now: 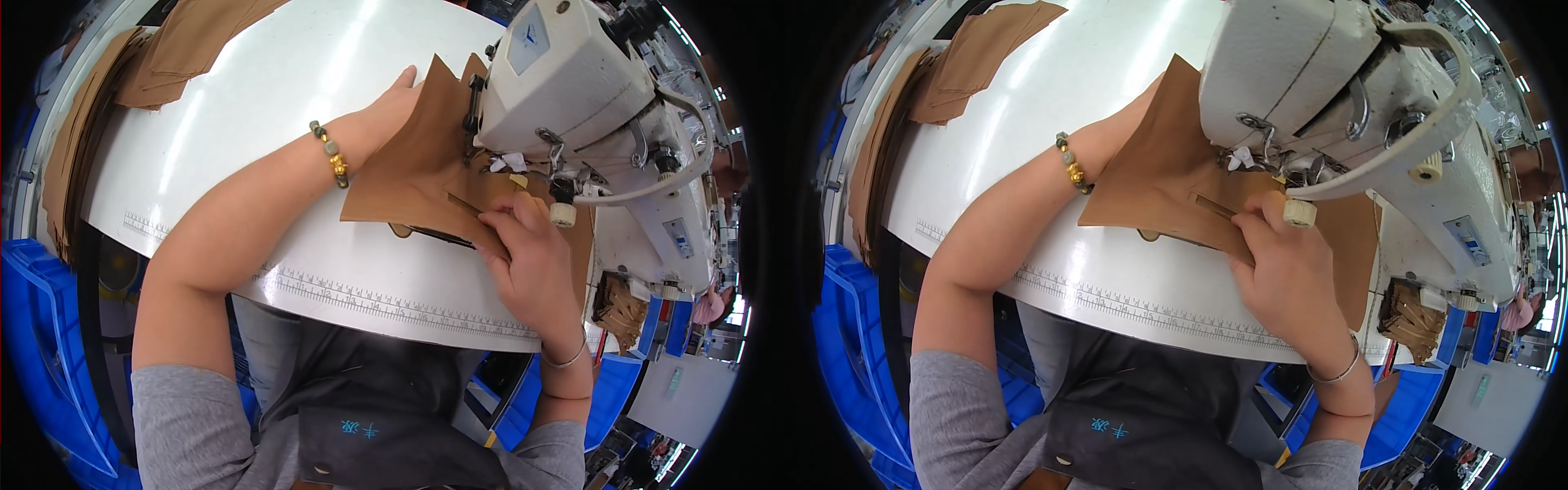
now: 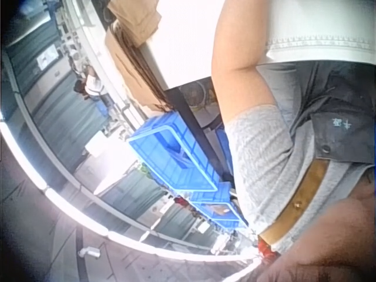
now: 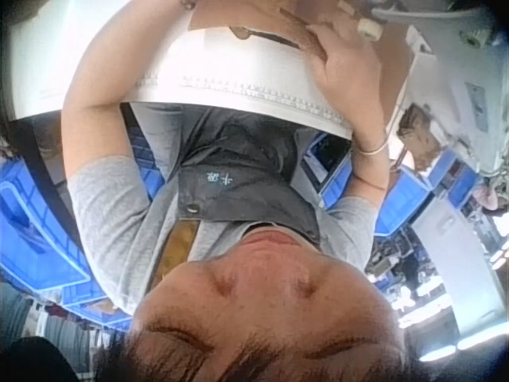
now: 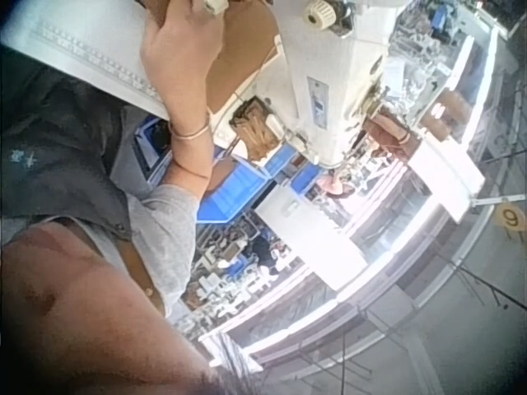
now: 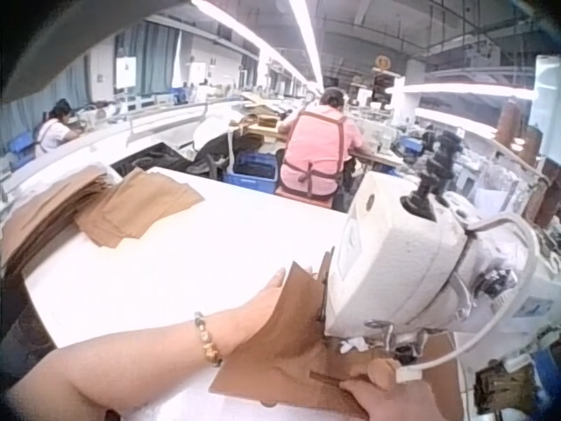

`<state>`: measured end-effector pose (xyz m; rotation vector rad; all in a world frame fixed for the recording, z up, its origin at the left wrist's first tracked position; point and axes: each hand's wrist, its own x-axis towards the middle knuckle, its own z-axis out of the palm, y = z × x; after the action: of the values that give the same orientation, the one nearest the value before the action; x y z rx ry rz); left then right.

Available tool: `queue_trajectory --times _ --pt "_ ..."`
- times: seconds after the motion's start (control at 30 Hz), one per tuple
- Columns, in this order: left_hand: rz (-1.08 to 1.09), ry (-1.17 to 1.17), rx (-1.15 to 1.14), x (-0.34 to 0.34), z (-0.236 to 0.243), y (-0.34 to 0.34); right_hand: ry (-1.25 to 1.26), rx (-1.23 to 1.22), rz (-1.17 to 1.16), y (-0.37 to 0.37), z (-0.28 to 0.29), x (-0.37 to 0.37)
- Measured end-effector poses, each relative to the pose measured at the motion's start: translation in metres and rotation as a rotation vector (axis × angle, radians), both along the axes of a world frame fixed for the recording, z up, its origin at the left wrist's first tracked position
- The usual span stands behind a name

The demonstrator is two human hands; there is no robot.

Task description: Use an industrial sewing machine to sew a zipper onto leather panels for a bag.

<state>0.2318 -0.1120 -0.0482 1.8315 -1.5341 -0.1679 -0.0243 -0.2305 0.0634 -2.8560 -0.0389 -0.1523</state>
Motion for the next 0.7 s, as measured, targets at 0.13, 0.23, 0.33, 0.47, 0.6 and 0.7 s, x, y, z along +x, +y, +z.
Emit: queue_trajectory --times 0.13,0.23,0.33,0.47,0.6,0.7 --pt "0.120 -0.342 0.071 0.003 0.018 0.006 -0.051 -0.072 0.051 0.007 -0.012 -0.002" --pt "0.041 -0.124 0.076 0.005 0.026 0.010 -0.078 -0.182 0.102 0.011 -0.018 -0.004" --pt "0.007 -0.084 -0.116 0.002 0.028 0.009 -0.087 -0.258 0.141 0.008 -0.021 -0.003" --pt "0.098 -0.185 -0.043 0.000 0.034 0.008 -0.126 -0.282 0.138 -0.001 -0.023 0.006" --pt "0.142 -0.338 0.081 -0.002 0.037 0.009 -0.105 -0.255 0.118 -0.005 -0.024 0.012" --pt "0.130 -0.135 -0.138 -0.002 0.034 0.003 -0.118 -0.288 0.120 -0.004 -0.023 0.014"
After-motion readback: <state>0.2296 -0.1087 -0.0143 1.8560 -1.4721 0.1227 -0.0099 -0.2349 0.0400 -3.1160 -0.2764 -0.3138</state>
